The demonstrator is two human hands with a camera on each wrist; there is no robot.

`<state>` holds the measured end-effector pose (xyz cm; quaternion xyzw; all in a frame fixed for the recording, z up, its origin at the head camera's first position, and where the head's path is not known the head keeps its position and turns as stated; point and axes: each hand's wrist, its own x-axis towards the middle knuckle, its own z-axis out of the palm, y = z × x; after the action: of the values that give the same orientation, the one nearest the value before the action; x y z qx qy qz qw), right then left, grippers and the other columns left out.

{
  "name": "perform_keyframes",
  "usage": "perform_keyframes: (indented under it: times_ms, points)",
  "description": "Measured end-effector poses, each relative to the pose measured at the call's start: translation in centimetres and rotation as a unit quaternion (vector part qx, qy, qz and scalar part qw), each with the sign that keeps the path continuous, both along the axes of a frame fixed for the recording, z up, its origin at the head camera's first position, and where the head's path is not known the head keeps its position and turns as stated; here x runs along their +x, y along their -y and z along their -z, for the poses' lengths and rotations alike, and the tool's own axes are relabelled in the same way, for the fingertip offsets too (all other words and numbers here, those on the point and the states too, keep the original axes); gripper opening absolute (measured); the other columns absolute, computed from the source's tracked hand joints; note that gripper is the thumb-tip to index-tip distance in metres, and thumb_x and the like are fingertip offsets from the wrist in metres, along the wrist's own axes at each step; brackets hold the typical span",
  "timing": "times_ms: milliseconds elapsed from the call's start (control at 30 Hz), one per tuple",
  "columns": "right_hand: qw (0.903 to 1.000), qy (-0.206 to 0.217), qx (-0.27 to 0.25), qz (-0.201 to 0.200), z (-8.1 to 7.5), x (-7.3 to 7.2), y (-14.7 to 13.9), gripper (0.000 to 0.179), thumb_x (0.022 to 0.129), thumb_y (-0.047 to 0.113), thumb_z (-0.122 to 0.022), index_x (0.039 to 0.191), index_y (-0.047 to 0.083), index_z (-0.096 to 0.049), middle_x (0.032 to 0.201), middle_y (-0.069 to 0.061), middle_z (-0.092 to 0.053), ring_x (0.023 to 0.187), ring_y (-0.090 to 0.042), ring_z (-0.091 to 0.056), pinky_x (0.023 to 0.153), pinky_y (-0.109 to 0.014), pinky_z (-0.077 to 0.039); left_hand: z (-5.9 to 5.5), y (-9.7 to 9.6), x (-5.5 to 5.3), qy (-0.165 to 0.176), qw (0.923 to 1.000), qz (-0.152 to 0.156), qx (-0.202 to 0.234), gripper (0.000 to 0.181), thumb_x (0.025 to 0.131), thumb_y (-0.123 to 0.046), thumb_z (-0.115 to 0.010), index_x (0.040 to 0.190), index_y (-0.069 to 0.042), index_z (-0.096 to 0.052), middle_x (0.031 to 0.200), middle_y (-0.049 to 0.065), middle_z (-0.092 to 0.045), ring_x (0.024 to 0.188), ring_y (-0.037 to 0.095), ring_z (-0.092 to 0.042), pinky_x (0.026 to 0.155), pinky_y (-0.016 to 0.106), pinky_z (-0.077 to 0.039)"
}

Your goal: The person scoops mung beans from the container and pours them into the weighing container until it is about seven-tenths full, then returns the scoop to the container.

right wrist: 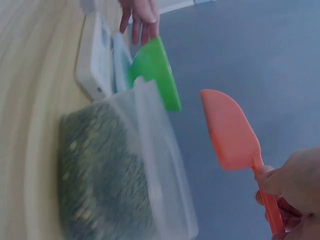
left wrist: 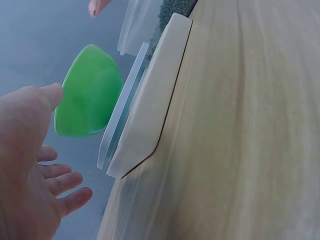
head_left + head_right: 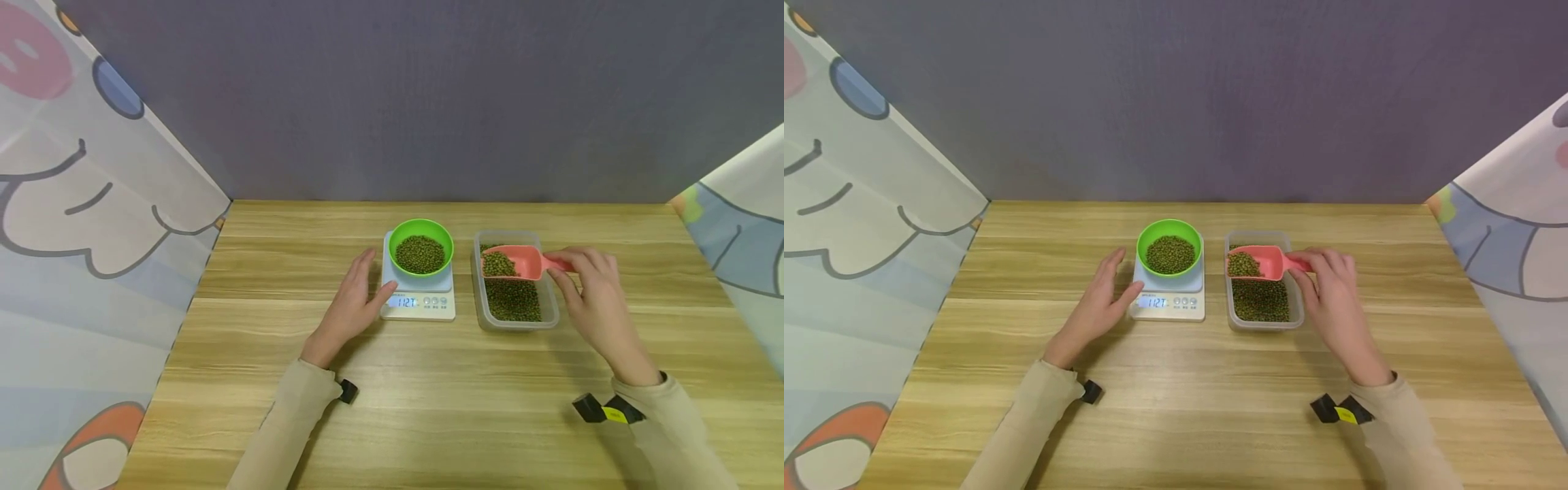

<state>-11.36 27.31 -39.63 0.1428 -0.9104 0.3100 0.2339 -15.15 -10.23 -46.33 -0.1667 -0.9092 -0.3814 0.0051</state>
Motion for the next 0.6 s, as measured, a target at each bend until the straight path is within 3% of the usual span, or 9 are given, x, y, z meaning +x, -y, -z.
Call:
perform_keyframes:
  times_ms: [300, 600]
  points:
    - [0.9997, 0.002, -0.022, -0.01, -1.7, -1.8, 3.3, 0.022, 0.093, -0.006, -0.07, 0.115, -0.007, -0.069, 0.114, -0.024, -0.063, 0.107, -0.04, -0.044, 0.089, -0.044, -0.03, -0.1, -0.4, -0.2, -0.009, 0.9999, 0.009, 0.008, 0.082, 0.106, -0.052, -0.049, 0.162, 0.0, -0.02, 0.168, 0.021, -0.025, 0.156, 0.033, -0.023, 0.128, 0.05, -0.022]
    - [0.9981, -0.059, -0.013, -0.013, -1.9, -3.7, 5.7, 0.02, 0.094, -0.004, -0.069, 0.113, -0.01, -0.068, 0.113, -0.029, -0.061, 0.106, -0.047, -0.043, 0.09, -0.051, -0.031, -0.2, -0.7, -0.4, -0.018, 0.9997, 0.01, 0.01, 0.08, 0.106, -0.048, -0.051, 0.161, 0.002, -0.021, 0.166, 0.022, -0.027, 0.155, 0.034, -0.025, 0.127, 0.051, -0.024]
